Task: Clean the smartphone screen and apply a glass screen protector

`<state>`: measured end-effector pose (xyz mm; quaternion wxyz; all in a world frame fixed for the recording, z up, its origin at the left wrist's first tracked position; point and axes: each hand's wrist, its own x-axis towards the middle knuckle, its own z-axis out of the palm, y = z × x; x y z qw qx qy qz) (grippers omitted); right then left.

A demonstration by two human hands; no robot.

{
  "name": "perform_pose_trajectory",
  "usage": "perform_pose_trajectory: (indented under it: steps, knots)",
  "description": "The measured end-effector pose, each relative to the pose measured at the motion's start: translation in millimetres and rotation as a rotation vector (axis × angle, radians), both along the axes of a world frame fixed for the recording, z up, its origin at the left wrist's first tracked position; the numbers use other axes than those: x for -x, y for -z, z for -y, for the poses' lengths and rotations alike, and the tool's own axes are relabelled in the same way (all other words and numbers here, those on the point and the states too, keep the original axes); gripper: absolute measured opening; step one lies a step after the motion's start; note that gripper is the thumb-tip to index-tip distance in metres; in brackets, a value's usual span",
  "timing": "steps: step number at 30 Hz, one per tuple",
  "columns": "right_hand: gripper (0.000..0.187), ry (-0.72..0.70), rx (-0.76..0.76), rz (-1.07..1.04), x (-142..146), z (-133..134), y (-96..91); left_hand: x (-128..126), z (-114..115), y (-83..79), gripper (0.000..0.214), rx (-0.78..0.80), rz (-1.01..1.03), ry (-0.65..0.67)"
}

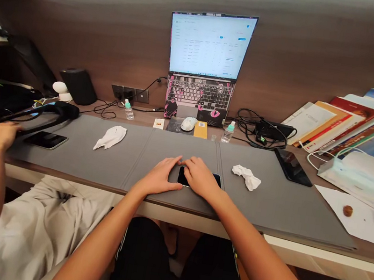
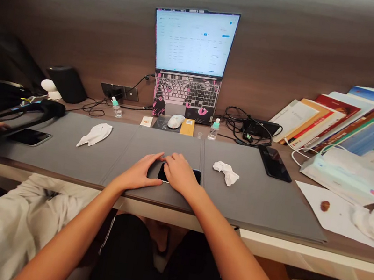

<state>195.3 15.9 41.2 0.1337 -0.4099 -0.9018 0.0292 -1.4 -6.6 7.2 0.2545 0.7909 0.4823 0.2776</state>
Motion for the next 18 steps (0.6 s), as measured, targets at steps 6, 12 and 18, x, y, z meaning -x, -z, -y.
perform_pose_trajectory:
  steps: [6, 12, 18]
  knots:
    - [0.028, 0.019, -0.029, 0.034, 10.1, -9.8, 10.2, 0.1, -2.0, 0.1, 0.094, 0.008, -0.007, -0.008]
    - [0.028, 0.018, -0.064, 0.013, 14.4, -10.1, 13.4, -0.2, -4.4, 0.8, 0.096, 0.014, -0.007, -0.018]
    - [0.027, 0.015, -0.087, -0.017, 15.4, -13.3, 17.1, -0.5, -5.9, 0.0, 0.094, -0.005, -0.013, -0.012]
